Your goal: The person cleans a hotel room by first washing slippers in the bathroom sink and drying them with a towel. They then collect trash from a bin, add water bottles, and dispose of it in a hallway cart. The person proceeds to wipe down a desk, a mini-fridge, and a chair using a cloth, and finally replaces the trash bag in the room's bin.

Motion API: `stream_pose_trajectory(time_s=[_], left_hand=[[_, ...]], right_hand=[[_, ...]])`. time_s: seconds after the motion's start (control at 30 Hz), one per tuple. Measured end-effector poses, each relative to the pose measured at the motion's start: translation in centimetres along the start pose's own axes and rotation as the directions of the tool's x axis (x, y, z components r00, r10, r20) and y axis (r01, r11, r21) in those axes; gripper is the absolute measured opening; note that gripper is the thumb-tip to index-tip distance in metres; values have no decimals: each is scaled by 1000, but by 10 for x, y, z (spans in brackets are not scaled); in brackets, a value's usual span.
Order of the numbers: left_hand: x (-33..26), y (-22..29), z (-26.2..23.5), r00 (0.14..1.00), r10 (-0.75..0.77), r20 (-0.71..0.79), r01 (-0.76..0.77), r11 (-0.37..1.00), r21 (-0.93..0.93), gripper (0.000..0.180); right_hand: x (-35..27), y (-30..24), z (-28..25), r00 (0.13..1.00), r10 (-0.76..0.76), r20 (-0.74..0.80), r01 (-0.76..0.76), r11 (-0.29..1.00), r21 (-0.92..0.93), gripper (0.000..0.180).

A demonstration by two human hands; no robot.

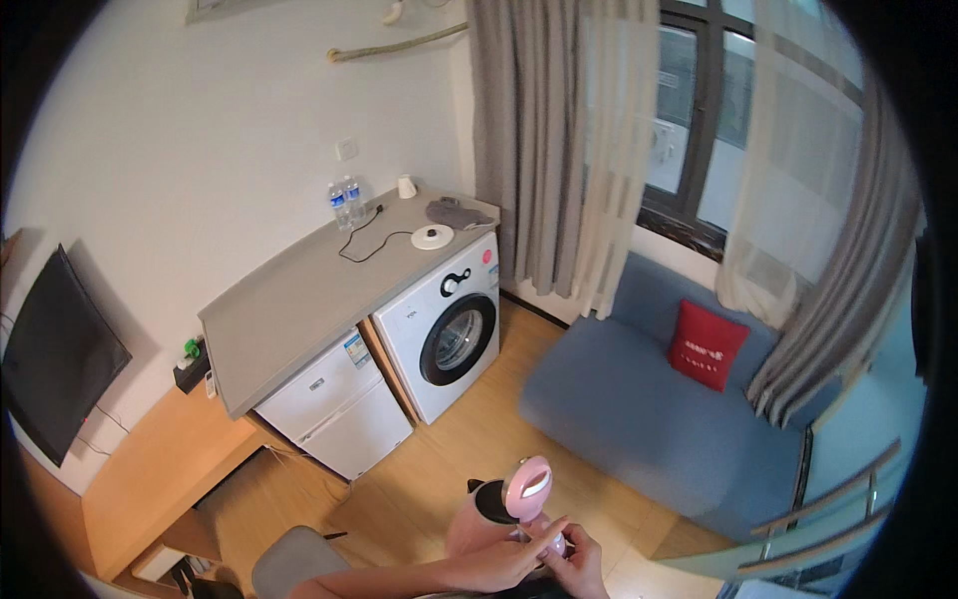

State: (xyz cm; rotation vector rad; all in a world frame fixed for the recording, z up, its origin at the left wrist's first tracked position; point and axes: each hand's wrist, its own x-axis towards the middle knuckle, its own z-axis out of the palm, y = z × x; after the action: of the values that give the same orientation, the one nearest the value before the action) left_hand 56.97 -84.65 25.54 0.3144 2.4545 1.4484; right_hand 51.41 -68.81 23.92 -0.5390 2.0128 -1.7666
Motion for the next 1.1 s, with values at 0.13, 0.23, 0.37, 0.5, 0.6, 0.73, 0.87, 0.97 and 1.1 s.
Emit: stream_pose_trajectory(time_s=[0.13,0.23,0.37,0.5,0.6,0.73,0.87,0.97,1.1], left_hand=[[18,-25,-90,926,-23,-376,129,958,258,67],[40,-65,-151,863,-279,-422,413,871,268,67],[66,-89,-241,717,-375,-588,585,783,213,67],[77,-104,-309,523,-293,-800,383,920,-87,60],[86,-123,-344,355,-361,-863,226,928,-296,52],[116,-179,-410,201,-266,-943,148,960,-239,46],[128,-218,-489,93,-184,-979,350,926,-141,55],[137,-255,-532,23,-113,-993,451,888,-90,57],[143,-291,-561,-31,-251,-968,398,885,-242,43]], right_hand=[[91,-10,26,994,-113,-10,112,991,-67,42],[176,-1,33,983,-180,45,184,976,-119,48],[303,-22,35,857,-488,166,516,817,-259,44],[436,-60,62,829,-547,117,556,829,-63,36],[527,-92,125,895,-416,161,339,868,363,33],[629,-86,238,842,-495,214,363,814,454,35],[680,-79,331,818,-500,283,354,827,437,35],[700,-75,369,798,-511,320,394,844,365,39],[724,-68,381,697,-463,548,312,883,350,40]])
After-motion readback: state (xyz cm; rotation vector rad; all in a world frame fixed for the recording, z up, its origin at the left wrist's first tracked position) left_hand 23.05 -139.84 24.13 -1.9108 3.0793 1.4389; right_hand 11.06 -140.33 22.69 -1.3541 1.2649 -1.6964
